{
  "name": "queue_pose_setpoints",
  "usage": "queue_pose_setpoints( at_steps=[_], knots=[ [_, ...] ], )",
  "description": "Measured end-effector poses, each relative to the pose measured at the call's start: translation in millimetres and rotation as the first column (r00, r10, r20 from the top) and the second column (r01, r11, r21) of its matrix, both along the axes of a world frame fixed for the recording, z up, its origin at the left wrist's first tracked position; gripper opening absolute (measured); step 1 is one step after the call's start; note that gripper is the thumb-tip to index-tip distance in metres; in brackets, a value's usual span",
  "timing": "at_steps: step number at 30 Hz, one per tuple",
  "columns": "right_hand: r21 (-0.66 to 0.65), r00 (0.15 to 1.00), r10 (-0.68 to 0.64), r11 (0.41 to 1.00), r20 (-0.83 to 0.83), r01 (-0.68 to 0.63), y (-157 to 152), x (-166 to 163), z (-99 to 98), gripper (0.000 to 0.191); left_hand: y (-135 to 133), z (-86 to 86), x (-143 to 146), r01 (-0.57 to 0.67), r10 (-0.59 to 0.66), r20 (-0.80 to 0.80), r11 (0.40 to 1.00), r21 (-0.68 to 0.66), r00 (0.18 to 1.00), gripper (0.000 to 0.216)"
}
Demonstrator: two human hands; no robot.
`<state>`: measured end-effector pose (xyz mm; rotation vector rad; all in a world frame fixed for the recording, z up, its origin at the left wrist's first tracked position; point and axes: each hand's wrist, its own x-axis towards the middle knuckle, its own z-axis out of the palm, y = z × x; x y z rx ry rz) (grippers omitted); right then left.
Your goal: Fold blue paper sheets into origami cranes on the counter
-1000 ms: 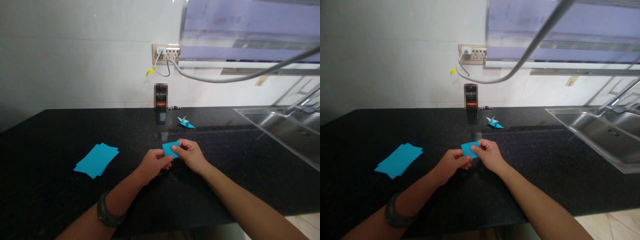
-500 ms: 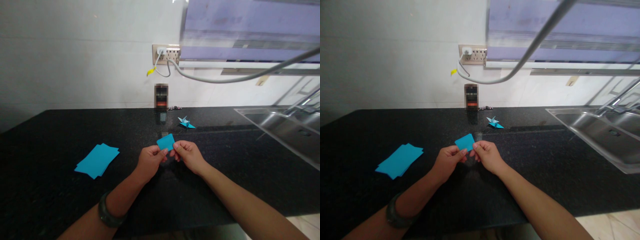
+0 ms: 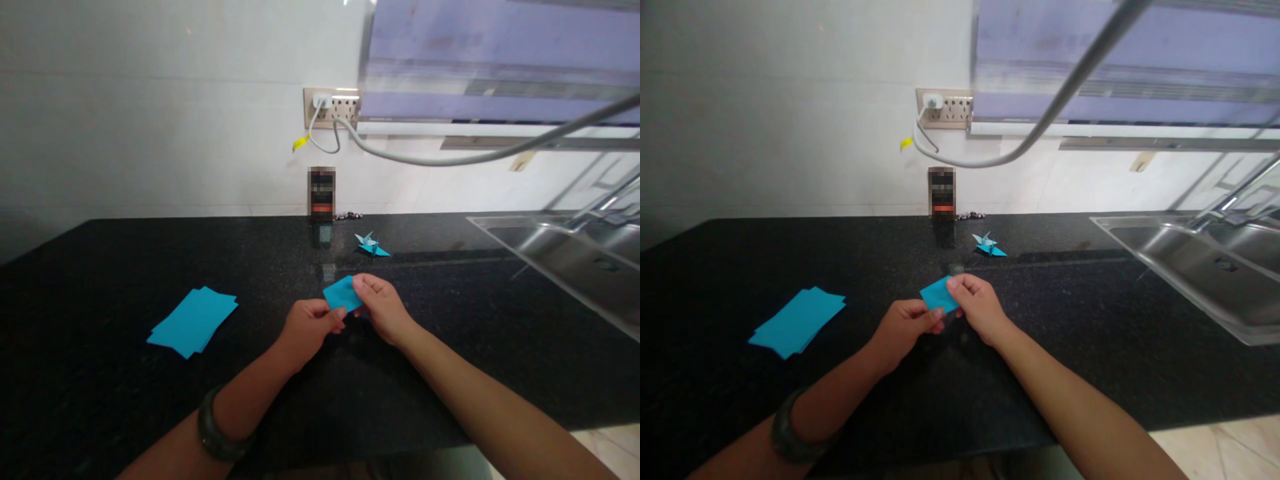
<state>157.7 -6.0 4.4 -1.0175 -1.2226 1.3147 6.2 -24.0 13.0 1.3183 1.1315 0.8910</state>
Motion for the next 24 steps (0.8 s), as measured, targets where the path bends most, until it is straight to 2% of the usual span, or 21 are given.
queue_pose_setpoints(
  at_steps=[3, 5, 9, 11, 13, 15, 16, 18, 21, 24],
  knots=[
    [0.084, 1.0, 0.027, 0.996, -0.006, -0.027, -1.2, 1.7, 1.0, 0.046, 1.4, 1.3, 0.0, -0.059, 0.063, 0.077, 0.996, -0.062, 0.995, 0.024],
    [0.075, 0.999, 0.05, 0.996, -0.011, -0.049, -1.7, 1.1, 1.0, 0.052, 2.2, 1.8, -0.3, -0.077, 0.085, 0.097, 0.994, -0.083, 0.992, 0.026],
    [0.005, 0.988, 0.039, 0.999, 0.147, -0.041, 0.0, 1.9, 3.1, 0.033, 2.9, 2.6, 0.3, -0.087, 0.095, 0.126, 0.994, -0.067, 0.987, 0.026],
    [0.061, 0.969, 0.03, 0.997, 0.244, -0.046, 1.0, 5.6, 6.1, 0.024, 3.7, 3.3, 0.4, -0.145, 0.15, 0.175, 0.988, -0.045, 0.973, 0.029],
    [0.153, 0.922, 0.086, 0.976, 0.377, -0.153, 1.1, 9.8, 8.9, 0.019, 5.1, 3.5, -0.8, -0.191, 0.197, 0.232, 0.98, -0.047, 0.953, 0.036],
    [0.232, 0.884, 0.108, 0.944, 0.454, -0.234, 0.1, 12.0, 9.9, 0.017, 6.8, 2.5, -2.9, -0.165, 0.178, 0.265, 0.984, -0.071, 0.948, 0.036],
    [0.257, 0.888, 0.087, 0.941, 0.452, -0.222, -0.6, 11.8, 9.4, 0.018, 7.6, 1.7, -4.0, -0.144, 0.161, 0.271, 0.986, -0.083, 0.949, 0.034],
    [0.274, 0.931, -0.001, 0.956, 0.366, -0.107, -2.1, 9.1, 7.0, 0.022, 8.7, -0.2, -5.5, -0.137, 0.16, 0.272, 0.986, -0.099, 0.949, 0.029],
    [0.237, 0.965, -0.101, 0.971, 0.24, 0.043, -3.8, 3.1, 2.9, 0.027, 9.2, -2.0, -5.7, -0.21, 0.23, 0.267, 0.972, -0.103, 0.936, 0.025],
    [0.223, 0.946, -0.145, 0.971, 0.288, 0.081, -4.8, -0.4, 2.1, 0.024, 9.2, -1.9, -4.9, -0.247, 0.261, 0.256, 0.965, -0.087, 0.931, 0.023]
  ],
)
